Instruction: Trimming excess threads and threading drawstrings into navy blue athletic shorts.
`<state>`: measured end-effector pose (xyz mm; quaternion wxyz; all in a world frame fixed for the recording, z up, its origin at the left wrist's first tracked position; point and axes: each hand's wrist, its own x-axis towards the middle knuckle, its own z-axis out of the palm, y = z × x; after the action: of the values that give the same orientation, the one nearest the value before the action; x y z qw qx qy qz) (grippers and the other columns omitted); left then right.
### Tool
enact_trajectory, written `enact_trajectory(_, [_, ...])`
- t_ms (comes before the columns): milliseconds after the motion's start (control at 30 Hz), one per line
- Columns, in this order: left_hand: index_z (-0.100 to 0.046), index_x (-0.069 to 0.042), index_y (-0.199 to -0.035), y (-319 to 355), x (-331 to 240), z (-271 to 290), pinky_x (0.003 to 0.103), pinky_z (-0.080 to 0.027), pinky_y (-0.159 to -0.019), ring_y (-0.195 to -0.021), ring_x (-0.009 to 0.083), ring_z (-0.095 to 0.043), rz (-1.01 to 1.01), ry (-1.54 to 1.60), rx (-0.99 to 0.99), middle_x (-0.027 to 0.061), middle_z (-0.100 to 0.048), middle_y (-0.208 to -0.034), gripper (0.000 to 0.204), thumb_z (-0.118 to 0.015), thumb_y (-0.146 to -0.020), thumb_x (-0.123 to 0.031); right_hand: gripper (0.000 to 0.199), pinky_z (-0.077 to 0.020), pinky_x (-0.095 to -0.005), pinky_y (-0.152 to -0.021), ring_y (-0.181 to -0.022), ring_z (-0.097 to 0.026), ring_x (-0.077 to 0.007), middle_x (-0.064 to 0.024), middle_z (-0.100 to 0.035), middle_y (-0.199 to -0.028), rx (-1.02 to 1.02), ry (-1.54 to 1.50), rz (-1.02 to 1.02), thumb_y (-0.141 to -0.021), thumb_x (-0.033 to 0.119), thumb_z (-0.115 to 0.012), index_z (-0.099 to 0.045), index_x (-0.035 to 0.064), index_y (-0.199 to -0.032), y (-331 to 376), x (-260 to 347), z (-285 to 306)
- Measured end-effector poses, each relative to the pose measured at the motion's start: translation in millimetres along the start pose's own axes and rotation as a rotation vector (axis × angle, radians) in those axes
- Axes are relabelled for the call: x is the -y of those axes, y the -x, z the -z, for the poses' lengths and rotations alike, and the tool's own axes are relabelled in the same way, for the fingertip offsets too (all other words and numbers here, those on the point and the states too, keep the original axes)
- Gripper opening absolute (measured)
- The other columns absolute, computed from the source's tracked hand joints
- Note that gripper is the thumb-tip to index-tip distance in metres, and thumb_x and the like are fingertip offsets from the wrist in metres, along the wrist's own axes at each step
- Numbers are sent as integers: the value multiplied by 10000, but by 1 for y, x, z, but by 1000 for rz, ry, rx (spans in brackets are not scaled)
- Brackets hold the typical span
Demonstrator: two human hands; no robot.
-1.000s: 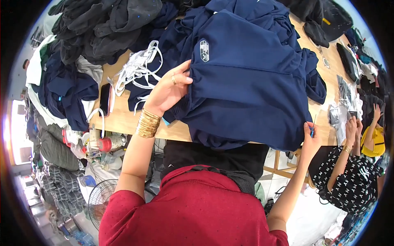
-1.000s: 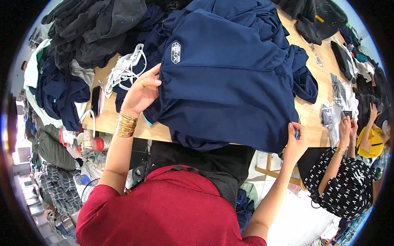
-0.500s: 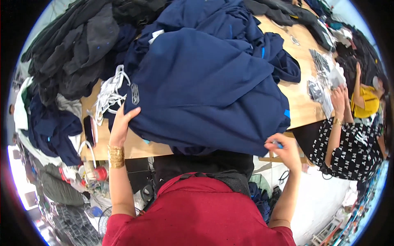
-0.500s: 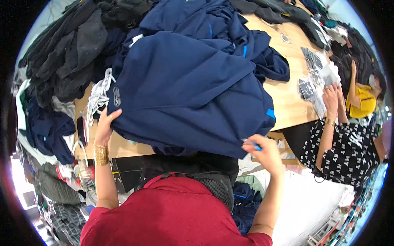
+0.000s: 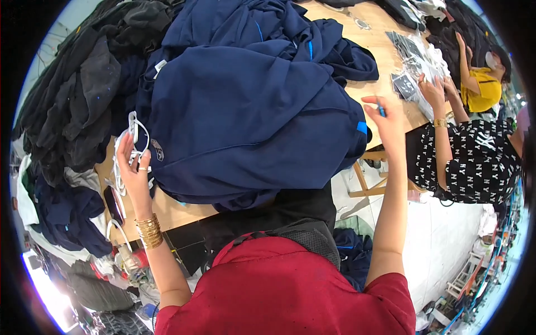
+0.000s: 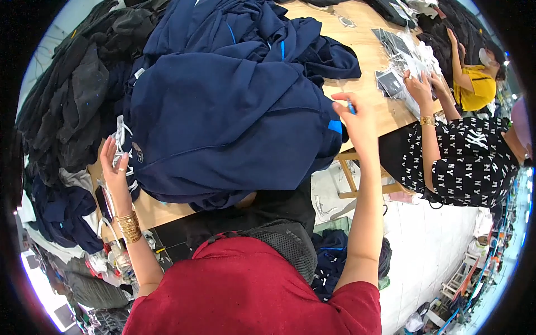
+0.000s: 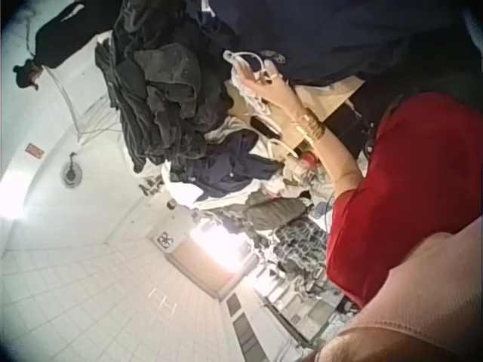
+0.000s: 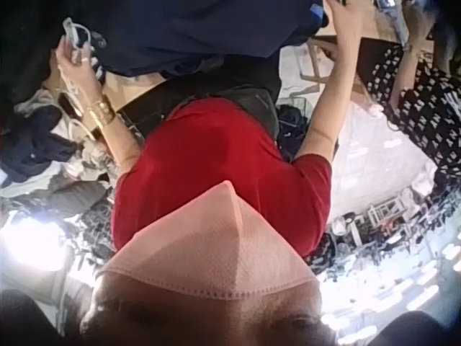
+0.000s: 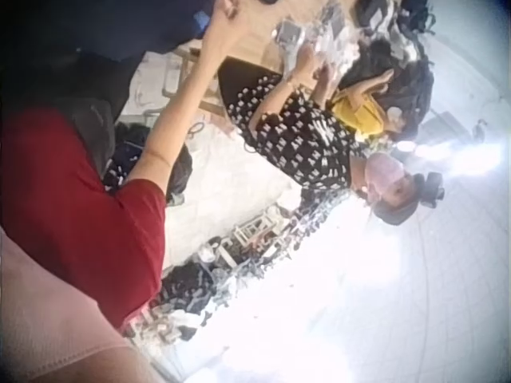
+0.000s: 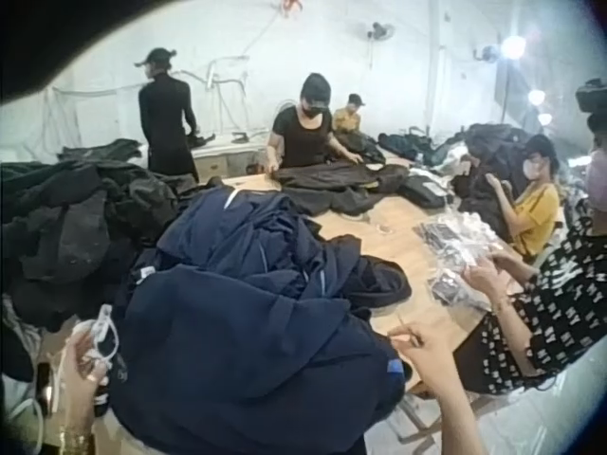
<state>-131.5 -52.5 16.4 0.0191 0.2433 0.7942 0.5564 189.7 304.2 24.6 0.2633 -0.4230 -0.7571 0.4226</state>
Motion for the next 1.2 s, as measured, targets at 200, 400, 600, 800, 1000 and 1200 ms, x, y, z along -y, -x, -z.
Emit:
enact_trajectory(200, [-504, -105, -1258, -13, -65, -69, 366, -335, -1001, -1195, 258, -436, -557, -368, 245, 101, -483, -1281, 502, -675, -789, -158, 149, -391, -235, -618, -655, -476, -75, 29, -601, -745, 21, 137, 93, -805, 133, -664, -632, 31, -909, 7, -29, -27])
enact_trajectory(400, [-541, -98, -1200, -68, -62, -132, 386, -286, -1020, -1202, 287, -412, -758, -385, 86, 107, -484, -1260, 462, -686, -785, -241, 88, -358, -181, -617, -669, -449, -35, 44, -534, -732, 74, 15, -1, -835, 86, -620, -611, 14, -885, 24, -21, -12])
enact_trajectory(600, [-613, -25, -839, -76, -65, -141, 297, -433, -777, -822, 209, -586, -556, -85, 148, 51, -622, -823, 106, -630, -840, -130, 122, -376, -191, -609, -660, -452, -46, 9, -545, -699, 12, -40, 59, -851, 103, -620, -635, 3, -919, 32, -21, -15])
enact_trajectory(800, [-545, 11, -812, -24, -88, -44, 235, -427, -622, -648, 92, -503, -220, -292, 957, 39, -521, -703, 101, -614, -820, -62, 117, -410, -181, -662, -714, -497, -39, 2, -617, -785, -27, -5, -16, -864, 92, -605, -643, 3, -930, 45, -21, 5])
enact_trajectory(1000, [-613, -11, -895, 0, -76, -22, 248, -459, -608, -663, 105, -577, 17, -388, 1123, 29, -602, -736, 87, -608, -841, -78, 219, -403, -177, -650, -702, -487, -33, 22, -598, -767, 14, -172, 106, -830, 95, -653, -622, 21, -1033, 34, 1, -29])
enact_trajectory(1200, [-525, -43, -1196, -37, -70, -42, 331, -448, -839, -1049, 237, -527, -427, -288, 86, 111, -534, -1198, 417, -641, -838, -224, 303, -446, -349, -603, -640, -584, -246, -143, -569, -674, -1, 199, 305, -774, 249, -707, -619, 53, -988, 7, 26, -77])
